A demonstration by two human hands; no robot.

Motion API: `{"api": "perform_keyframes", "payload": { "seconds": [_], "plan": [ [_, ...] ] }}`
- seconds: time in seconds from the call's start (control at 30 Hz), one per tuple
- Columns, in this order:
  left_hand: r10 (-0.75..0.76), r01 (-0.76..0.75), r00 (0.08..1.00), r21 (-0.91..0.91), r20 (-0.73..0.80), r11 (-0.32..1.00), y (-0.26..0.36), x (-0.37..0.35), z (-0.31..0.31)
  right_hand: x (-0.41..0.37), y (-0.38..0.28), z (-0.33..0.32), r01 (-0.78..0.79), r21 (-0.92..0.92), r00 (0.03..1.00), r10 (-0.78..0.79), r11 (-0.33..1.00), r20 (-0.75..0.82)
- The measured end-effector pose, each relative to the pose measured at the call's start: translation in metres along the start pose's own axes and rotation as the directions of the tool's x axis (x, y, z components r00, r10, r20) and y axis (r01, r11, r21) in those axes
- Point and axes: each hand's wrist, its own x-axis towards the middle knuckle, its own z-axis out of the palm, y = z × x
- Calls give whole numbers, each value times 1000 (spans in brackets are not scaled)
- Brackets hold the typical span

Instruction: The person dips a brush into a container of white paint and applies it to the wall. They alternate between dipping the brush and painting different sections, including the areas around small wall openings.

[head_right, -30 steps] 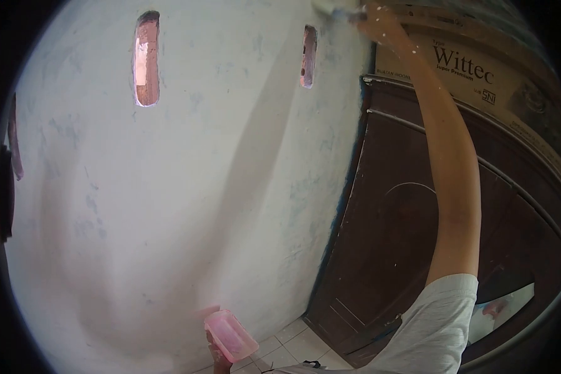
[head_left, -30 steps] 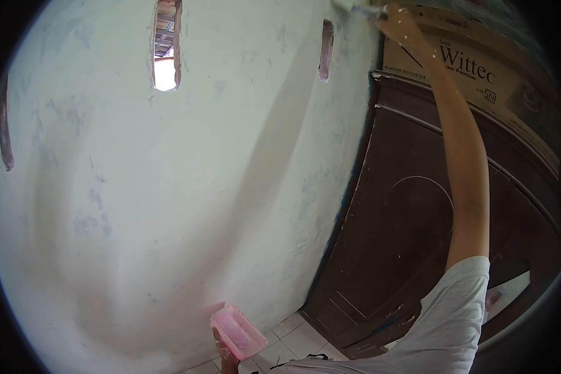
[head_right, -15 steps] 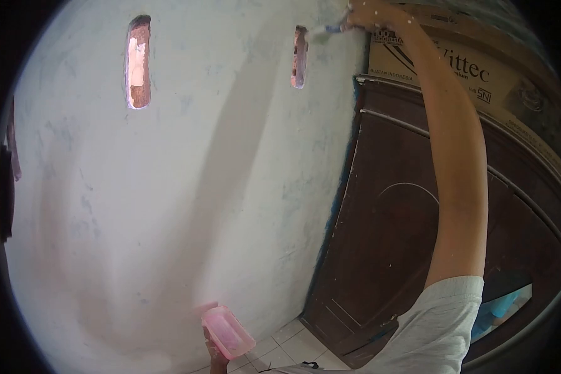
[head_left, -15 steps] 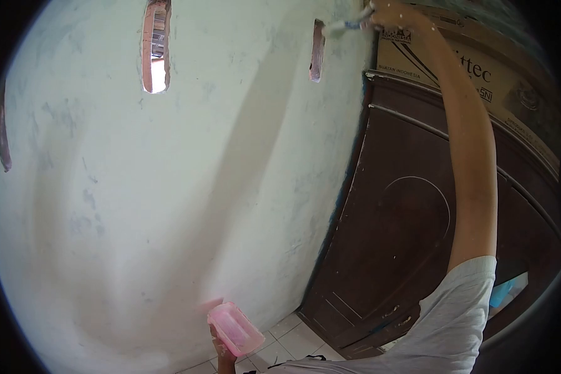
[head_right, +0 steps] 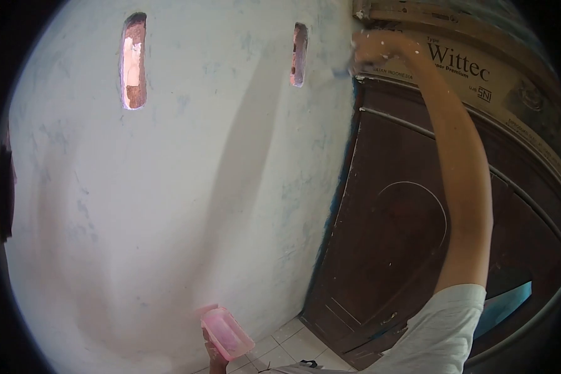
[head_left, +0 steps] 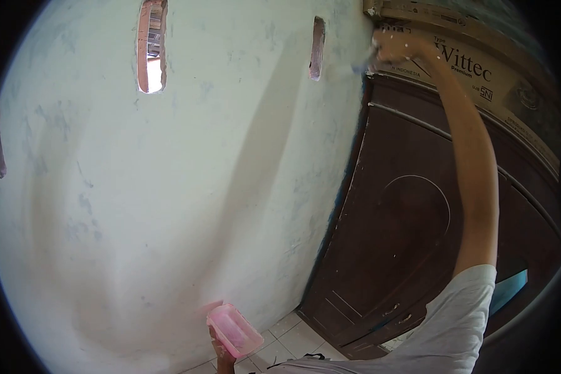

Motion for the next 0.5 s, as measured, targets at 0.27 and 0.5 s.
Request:
{"api": "perform_keyframes", "payload": {
  "seconds": [0.27, 0.5],
  "plan": [
    [-28, 23, 999, -108, -42, 994, 4, 5, -7, 3, -1, -51, -93, 118, 934, 128, 989, -334],
    [-20, 18, 999, -80, -33, 997, 9, 10, -2, 34, 17, -36, -339, -34, 717, 235, 940, -656]
  ]
}}
